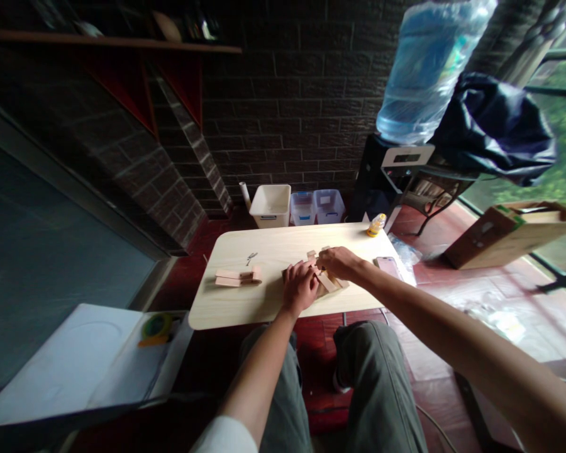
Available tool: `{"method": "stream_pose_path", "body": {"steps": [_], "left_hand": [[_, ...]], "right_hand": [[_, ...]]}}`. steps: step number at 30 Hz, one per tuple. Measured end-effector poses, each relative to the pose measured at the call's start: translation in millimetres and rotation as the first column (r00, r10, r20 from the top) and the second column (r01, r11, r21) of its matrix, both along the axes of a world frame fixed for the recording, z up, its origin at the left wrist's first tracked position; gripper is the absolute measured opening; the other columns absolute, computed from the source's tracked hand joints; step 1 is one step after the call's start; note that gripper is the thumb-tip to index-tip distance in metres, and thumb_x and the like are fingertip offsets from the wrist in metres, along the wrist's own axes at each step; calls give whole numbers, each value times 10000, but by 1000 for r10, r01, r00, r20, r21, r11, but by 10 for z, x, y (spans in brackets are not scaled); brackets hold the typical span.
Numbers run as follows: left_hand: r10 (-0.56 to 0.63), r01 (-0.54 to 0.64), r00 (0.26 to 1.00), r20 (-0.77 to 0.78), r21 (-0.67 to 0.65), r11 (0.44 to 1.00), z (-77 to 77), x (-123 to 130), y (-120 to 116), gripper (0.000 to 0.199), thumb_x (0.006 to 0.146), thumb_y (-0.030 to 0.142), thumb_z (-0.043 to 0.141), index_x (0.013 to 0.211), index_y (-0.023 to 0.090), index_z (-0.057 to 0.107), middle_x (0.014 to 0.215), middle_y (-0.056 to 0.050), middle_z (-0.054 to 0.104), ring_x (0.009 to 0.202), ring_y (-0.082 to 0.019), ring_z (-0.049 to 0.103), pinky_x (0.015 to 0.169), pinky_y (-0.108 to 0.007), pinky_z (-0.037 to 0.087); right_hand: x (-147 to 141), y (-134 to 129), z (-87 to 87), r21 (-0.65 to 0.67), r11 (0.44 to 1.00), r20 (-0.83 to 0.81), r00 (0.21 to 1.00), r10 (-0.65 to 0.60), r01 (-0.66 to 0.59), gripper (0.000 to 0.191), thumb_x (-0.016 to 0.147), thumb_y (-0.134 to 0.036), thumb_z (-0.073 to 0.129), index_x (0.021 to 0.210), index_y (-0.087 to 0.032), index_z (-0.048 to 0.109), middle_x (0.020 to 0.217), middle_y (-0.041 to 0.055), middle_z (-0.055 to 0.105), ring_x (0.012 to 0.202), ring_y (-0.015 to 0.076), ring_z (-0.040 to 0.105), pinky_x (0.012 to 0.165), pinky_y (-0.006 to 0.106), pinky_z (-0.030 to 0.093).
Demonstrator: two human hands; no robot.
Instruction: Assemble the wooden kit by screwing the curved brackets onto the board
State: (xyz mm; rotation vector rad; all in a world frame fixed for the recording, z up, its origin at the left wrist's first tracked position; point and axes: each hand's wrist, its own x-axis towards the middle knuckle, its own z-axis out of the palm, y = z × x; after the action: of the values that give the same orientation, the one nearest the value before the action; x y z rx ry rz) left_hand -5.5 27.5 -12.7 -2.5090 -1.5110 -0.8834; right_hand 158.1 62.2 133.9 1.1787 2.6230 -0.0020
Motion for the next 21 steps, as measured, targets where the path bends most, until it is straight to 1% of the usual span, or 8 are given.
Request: {"method": "stream_pose_path", "body": {"steps": [3, 8, 12, 16, 21], "left_hand": [[0, 0, 1000, 1, 6, 1000, -8, -3, 5, 250, 891, 192, 590, 1119, 291, 615, 1359, -55, 606, 1326, -291, 499, 1151, -529, 356], [-1, 1, 1000, 0, 9, 1000, -17, -6, 13, 234, 902, 200, 580, 1117, 285, 620, 1363, -53, 608, 1326, -288, 503, 1159, -519, 353], [-3, 3, 1000, -1, 4, 1000, -26, -4, 18, 277, 895, 203, 592, 1155, 293, 615, 1355, -54, 614, 1330, -286, 500, 1161, -517, 349], [-5, 5, 1000, 3, -6, 1000, -42, -9, 21, 289, 903, 204, 582, 1175, 296, 605, 1342, -58, 620, 1339, -287, 494, 1170, -521, 334], [-5, 5, 1000, 14, -9, 1000, -51, -10, 22, 286, 903, 207, 577, 1172, 301, 603, 1342, -53, 618, 1347, -280, 489, 1172, -518, 336]], "right_hand": [[-3, 5, -18, -3, 1000, -12, 1000, 24, -24, 240, 934, -118, 557, 1079, -144, 746, 1123, 141, 753, 1036, 239, 704, 831, 279, 515], [-6, -8, 10, 5, 999, -1, 999, 42, -42, 242, 928, -98, 555, 1073, -133, 745, 1135, 164, 745, 1030, 240, 709, 825, 282, 528], [-53, -5, 17, 19, 1000, 33, 999, 1, -1, 228, 934, -111, 553, 1064, -108, 740, 1085, 188, 753, 988, 248, 731, 805, 292, 547], [-127, 6, 5, 38, 998, 48, 997, -54, 52, 219, 916, -147, 599, 1078, -79, 729, 1001, 218, 757, 953, 271, 746, 786, 310, 563], [-166, 12, 3, 38, 997, 48, 996, -72, 70, 233, 897, -179, 632, 1081, -71, 725, 988, 239, 752, 946, 290, 752, 783, 324, 571]]}}
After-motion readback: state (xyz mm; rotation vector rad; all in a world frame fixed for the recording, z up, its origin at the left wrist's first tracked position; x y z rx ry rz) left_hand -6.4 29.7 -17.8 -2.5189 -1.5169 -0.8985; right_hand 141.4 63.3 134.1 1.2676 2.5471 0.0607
